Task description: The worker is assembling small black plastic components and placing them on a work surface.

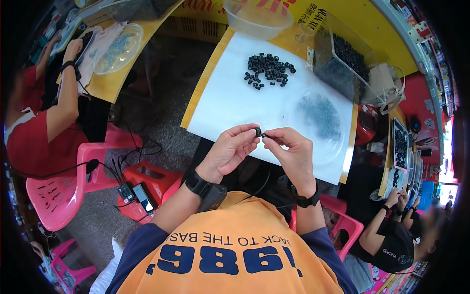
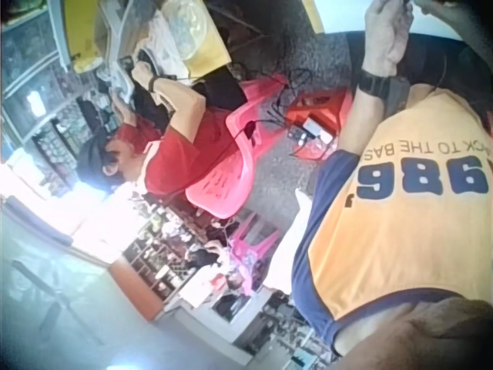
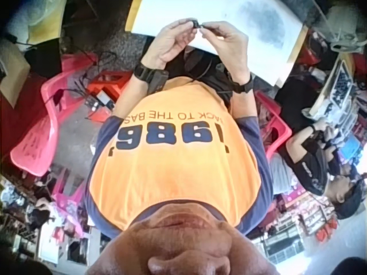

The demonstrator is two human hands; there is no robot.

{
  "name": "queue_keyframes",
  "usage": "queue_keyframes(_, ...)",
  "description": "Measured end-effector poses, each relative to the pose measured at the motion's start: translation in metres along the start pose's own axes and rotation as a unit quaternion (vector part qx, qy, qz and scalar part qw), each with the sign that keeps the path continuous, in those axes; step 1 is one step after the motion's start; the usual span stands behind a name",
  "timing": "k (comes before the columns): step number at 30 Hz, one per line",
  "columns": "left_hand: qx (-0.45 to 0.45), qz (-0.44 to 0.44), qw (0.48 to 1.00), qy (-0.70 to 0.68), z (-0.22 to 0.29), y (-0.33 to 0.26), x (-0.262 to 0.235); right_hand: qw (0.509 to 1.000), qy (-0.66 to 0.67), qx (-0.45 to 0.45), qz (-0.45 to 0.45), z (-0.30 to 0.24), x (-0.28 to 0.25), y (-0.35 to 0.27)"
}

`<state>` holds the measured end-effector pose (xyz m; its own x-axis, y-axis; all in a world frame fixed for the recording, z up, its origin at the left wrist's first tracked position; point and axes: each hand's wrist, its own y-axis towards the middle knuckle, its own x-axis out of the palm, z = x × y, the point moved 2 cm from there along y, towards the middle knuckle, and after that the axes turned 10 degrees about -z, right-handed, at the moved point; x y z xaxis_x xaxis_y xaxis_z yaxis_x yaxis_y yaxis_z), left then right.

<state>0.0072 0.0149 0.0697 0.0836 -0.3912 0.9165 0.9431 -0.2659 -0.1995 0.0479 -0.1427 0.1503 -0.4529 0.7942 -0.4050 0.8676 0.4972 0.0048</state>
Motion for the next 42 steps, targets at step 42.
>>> queue_keyframes(42,-0.070,-0.027,0.992,0.098,0.003,-0.005,-0.003,0.993,-0.029,-0.045,-0.110,0.023,0.002,0.000)
